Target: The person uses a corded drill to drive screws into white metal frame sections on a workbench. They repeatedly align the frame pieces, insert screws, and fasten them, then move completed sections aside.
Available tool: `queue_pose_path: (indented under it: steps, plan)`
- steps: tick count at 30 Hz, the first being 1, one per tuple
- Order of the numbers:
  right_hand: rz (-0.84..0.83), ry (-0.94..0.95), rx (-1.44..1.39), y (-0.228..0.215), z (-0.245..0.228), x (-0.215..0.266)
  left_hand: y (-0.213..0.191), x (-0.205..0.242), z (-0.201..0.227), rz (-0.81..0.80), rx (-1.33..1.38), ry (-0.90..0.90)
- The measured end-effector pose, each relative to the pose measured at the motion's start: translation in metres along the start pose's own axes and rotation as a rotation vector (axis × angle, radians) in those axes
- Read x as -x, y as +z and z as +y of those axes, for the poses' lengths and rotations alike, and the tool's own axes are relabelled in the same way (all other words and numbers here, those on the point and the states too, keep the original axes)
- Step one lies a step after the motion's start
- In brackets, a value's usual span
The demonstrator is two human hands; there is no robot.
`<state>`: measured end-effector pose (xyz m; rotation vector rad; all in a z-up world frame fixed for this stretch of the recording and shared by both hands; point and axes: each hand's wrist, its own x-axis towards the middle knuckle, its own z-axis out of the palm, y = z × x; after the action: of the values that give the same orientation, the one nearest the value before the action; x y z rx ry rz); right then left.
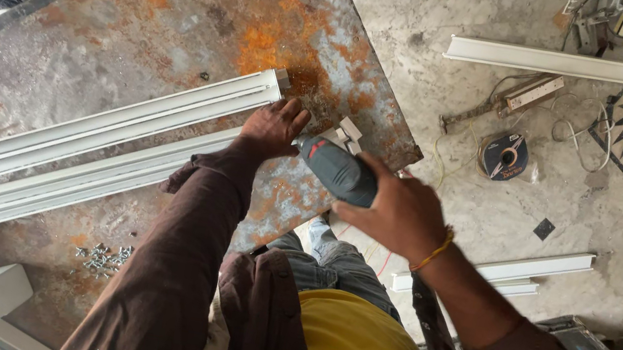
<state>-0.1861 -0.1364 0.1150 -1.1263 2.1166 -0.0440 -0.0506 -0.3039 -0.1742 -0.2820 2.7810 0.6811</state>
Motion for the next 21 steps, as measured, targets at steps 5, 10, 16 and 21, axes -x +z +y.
queue_pose_path:
  steps: [5,10,16,21]
  plan:
    - [0.08,-0.052,-0.002,-0.012,0.005,0.029,-0.012,0.004,0.004,0.0,0.032,-0.023]
    - [0.154,-0.016,-0.229,-0.006,0.032,0.076,-0.016,0.02,0.013,0.106,0.111,-0.095]
    - [0.141,0.226,-0.332,0.034,0.083,0.133,0.04,0.081,0.046,0.564,1.369,-0.713]
    - [0.159,0.083,-0.704,0.065,0.118,0.174,0.064,0.127,0.124,0.667,2.213,-0.707]
